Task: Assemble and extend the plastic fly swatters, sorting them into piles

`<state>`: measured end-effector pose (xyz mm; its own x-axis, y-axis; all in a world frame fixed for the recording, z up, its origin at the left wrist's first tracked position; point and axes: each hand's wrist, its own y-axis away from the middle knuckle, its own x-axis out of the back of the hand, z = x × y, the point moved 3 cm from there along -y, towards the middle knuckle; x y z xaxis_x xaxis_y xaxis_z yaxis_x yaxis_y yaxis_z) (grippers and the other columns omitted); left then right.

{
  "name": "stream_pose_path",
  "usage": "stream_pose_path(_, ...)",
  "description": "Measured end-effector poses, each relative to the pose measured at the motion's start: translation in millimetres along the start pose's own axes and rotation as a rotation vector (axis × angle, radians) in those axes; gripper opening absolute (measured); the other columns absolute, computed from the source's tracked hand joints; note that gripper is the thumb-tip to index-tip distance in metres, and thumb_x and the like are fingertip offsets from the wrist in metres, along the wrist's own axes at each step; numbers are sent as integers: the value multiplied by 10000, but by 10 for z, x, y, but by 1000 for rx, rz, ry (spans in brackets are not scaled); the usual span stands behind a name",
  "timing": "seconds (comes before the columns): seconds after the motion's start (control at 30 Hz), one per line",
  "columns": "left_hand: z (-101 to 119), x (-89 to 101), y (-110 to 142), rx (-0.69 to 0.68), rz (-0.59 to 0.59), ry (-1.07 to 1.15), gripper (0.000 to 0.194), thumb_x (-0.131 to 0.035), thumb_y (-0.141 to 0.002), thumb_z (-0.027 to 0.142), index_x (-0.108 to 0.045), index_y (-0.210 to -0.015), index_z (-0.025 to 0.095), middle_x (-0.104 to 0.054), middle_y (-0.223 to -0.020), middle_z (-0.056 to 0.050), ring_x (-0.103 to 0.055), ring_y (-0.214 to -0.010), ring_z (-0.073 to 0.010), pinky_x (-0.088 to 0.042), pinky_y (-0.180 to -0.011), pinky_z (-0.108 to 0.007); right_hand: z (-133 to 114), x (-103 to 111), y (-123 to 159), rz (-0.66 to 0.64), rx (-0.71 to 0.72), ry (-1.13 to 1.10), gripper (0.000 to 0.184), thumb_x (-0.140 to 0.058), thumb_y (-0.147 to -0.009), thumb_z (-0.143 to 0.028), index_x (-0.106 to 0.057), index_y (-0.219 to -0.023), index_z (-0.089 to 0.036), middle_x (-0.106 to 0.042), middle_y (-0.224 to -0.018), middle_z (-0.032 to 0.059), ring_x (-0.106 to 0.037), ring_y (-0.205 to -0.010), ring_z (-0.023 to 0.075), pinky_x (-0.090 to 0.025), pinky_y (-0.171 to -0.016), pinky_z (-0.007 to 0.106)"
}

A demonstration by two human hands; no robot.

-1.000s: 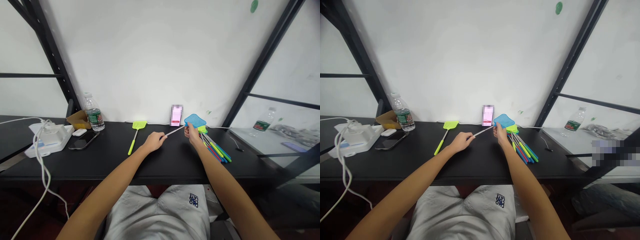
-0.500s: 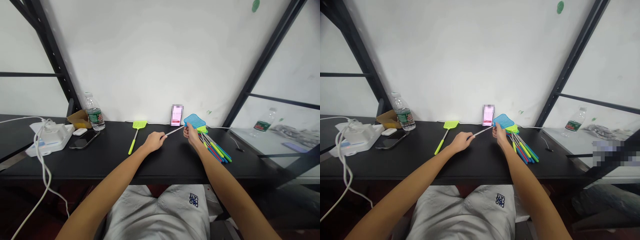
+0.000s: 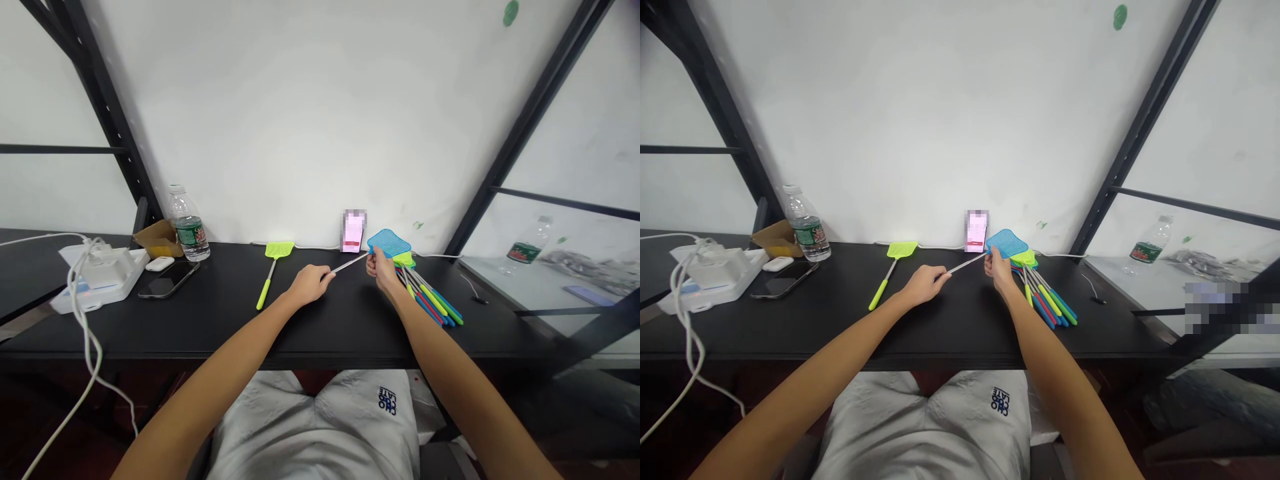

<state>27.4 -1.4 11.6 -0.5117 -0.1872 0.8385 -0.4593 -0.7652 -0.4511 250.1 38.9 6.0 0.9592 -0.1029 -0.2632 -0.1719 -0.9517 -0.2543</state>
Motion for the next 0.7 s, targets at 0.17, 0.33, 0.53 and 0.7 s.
stream_pose_path(0.17, 14, 21, 7, 23, -15, -12, 388, -387, -953, 444, -659, -828, 197, -651, -734, -63, -580, -703, -190, -340, -646, -258, 45, -4, -11, 8, -16, 13, 377, -540, -838, -480, -396, -612, -215, -292, -410, -78, -228, -317, 51, -152, -322, 180)
stream_pose_path(0.33, 20, 39, 11, 38, -28, -40, 377, -388, -952, 431, -663, -845, 197, -659, -751, -70, -592, -718, -195, -342, -644, -260, 60, -20, -7, 24, 17, -5, 384, -533, -847, -482, -371, -617, -221, -262, -409, -88, -207, -319, 49, -155, -320, 176)
stream_pose_path(0.53, 19, 10, 2, 16, 7, -30, 368, -396, -951, 427, -668, -842, 204, -656, -733, -66, -589, -697, -197, -340, -645, -265, 102, -162, 67, 35, 16, -14, 392, -540, -842, -489, -362, -613, -224, -252, -398, -88, -215, -321, 53, -155, -316, 177)
stream_pose_path(0.7, 35, 14, -1, 2, 41, -15, 362, -399, -951, 422, -669, -851, 203, -652, -728, -62, -576, -674, -186, -335, -640, -263, 165, -332, 153, 19, 19, -7, 418, -555, -833, -518, -369, -604, -223, -252, -405, -87, -229, -323, 52, -157, -321, 179)
